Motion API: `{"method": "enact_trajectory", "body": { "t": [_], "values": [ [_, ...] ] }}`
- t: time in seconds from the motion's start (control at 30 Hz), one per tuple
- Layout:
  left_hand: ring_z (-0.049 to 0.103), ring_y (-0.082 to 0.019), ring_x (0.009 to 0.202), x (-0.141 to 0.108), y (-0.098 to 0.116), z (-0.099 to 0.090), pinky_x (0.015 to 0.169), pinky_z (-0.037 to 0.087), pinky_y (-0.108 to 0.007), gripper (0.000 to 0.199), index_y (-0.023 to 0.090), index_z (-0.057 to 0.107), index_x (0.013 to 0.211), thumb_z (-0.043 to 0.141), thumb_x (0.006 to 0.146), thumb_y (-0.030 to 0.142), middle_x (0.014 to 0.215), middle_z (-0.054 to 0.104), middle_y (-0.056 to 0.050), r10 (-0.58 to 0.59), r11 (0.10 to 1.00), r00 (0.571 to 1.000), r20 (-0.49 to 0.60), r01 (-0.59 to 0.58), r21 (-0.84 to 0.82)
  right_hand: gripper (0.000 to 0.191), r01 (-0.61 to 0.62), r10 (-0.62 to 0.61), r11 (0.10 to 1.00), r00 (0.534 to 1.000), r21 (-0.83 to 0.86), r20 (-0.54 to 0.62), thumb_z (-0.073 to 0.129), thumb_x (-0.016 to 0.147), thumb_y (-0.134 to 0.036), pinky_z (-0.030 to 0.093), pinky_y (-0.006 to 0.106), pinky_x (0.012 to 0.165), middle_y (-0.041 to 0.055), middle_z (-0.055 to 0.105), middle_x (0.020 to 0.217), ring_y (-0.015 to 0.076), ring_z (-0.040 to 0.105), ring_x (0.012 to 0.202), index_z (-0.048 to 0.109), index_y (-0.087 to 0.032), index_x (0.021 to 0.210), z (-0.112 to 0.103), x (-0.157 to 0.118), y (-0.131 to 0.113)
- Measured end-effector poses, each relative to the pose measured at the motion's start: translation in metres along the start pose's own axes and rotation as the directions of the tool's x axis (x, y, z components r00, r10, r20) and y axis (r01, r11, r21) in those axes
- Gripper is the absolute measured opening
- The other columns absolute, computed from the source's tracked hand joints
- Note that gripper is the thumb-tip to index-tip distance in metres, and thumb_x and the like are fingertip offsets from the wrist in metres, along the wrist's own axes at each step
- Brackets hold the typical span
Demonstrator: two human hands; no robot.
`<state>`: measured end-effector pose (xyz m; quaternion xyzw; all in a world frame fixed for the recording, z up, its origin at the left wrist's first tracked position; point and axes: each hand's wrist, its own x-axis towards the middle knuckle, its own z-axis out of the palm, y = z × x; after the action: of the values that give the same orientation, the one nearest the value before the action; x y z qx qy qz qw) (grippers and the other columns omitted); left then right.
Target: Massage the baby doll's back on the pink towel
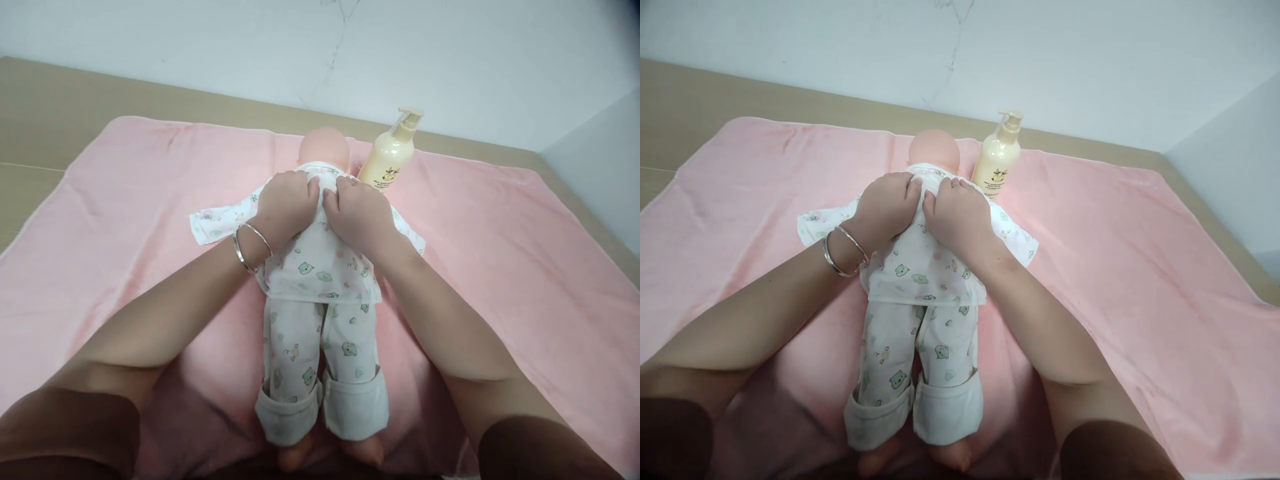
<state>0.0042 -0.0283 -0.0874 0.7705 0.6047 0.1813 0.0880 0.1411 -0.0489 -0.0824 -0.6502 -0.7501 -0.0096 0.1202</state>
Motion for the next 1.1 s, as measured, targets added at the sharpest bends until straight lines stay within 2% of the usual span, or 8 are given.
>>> {"method": "enact_trajectory", "body": {
  "t": [0.1, 0.2, 0.43, 0.6, 0.73, 0.87, 0.97, 1.1],
  "values": [
    [0.064, -0.028, 0.095, -0.021, 0.015, -0.01, 0.085, 0.045, -0.035, 0.024, 0.009, 0.064, 0.094, 0.041, 0.091, 0.01, 0.094, 0.066, -0.017, 0.079, 0.979, 0.994, 0.078, -0.093, 0.184, 0.037, -0.013, 0.008, 0.995, 0.998, 0.095, 0.058, 0.036, 0.106, -0.037, 0.052, 0.042, 0.091, 0.0176, 0.072, 0.117, 0.0324, 0.067, 0.109, 0.065, -0.013, 0.11, -0.002, 0.005, 0.007],
    [0.065, -0.031, 0.099, -0.03, 0.021, -0.012, 0.082, 0.046, -0.036, 0.028, 0.007, 0.066, 0.099, 0.039, 0.091, 0.01, 0.097, 0.067, -0.02, 0.113, 0.971, 0.991, 0.075, -0.126, 0.201, 0.041, -0.008, -0.002, 0.991, 0.997, 0.133, 0.072, 0.033, 0.107, -0.041, 0.051, 0.044, 0.095, 0.0188, 0.07, 0.125, 0.0341, 0.065, 0.116, 0.062, -0.013, 0.115, -0.003, 0.006, 0.01],
    [0.062, -0.024, 0.079, 0.012, -0.011, 0.001, 0.073, 0.045, -0.036, 0.042, 0.013, 0.068, 0.087, 0.035, 0.099, 0.037, 0.086, 0.07, -0.014, -0.013, 1.0, 1.0, 0.023, 0.013, 0.022, 0.045, 0.017, -0.016, 1.0, 0.999, -0.024, 0.04, 0.03, 0.107, -0.029, 0.049, 0.048, 0.105, 0.0265, 0.064, 0.136, 0.0376, 0.057, 0.134, 0.057, -0.001, 0.129, -0.005, -0.014, -0.012],
    [0.061, -0.022, 0.078, 0.01, -0.01, 0.0, 0.07, 0.044, -0.034, 0.046, 0.013, 0.069, 0.088, 0.032, 0.101, 0.037, 0.088, 0.071, -0.014, -0.006, 0.998, 1.0, 0.007, 0.006, 0.064, 0.043, -0.003, 0.001, 1.0, 0.996, 0.023, 0.088, 0.032, 0.107, -0.034, 0.05, 0.045, 0.101, 0.0222, 0.068, 0.127, 0.0348, 0.064, 0.122, 0.062, -0.006, 0.121, -0.007, -0.005, -0.005],
    [0.066, -0.026, 0.087, -0.007, 0.0, 0.0, 0.075, 0.046, -0.035, 0.043, 0.01, 0.068, 0.094, 0.03, 0.102, 0.026, 0.092, 0.07, -0.017, 0.112, 0.973, 0.993, -0.024, -0.105, 0.204, 0.044, -0.006, -0.006, 0.993, 0.994, 0.121, 0.107, 0.032, 0.107, -0.04, 0.051, 0.047, 0.1, 0.0216, 0.067, 0.13, 0.0343, 0.065, 0.118, 0.061, -0.01, 0.121, -0.004, 0.008, 0.007],
    [0.066, -0.03, 0.095, -0.011, 0.001, 0.003, 0.082, 0.047, -0.039, 0.038, 0.009, 0.068, 0.092, 0.03, 0.097, 0.015, 0.094, 0.069, -0.019, 0.246, 0.928, 0.969, 0.021, -0.241, 0.284, 0.044, 0.014, -0.023, 0.992, 0.997, 0.121, 0.074, 0.031, 0.107, -0.038, 0.049, 0.048, 0.102, 0.023, 0.066, 0.133, 0.0355, 0.062, 0.123, 0.06, -0.009, 0.123, 0.002, 0.011, 0.01],
    [0.064, -0.026, 0.086, -0.001, -0.006, 0.006, 0.08, 0.047, -0.038, 0.036, 0.012, 0.066, 0.088, 0.034, 0.098, 0.023, 0.089, 0.069, -0.016, 0.182, 0.97, 0.983, -0.03, -0.174, 0.168, 0.044, 0.025, -0.03, 0.996, 0.998, 0.085, 0.047, 0.029, 0.107, -0.035, 0.048, 0.046, 0.102, 0.0223, 0.068, 0.129, 0.0345, 0.063, 0.121, 0.06, -0.007, 0.121, 0.003, 0.008, 0.008],
    [0.059, -0.022, 0.079, 0.011, -0.011, 0.004, 0.074, 0.046, -0.035, 0.041, 0.013, 0.067, 0.091, 0.036, 0.099, 0.04, 0.091, 0.071, -0.013, 0.001, 1.0, 1.0, 0.005, -0.001, -0.026, 0.042, 0.04, -0.04, 0.999, 0.999, 0.007, -0.008, 0.029, 0.108, -0.034, 0.049, 0.042, 0.096, 0.0196, 0.071, 0.118, 0.0325, 0.066, 0.112, 0.063, -0.009, 0.115, 0.002, -0.001, -0.001]
  ]
}}
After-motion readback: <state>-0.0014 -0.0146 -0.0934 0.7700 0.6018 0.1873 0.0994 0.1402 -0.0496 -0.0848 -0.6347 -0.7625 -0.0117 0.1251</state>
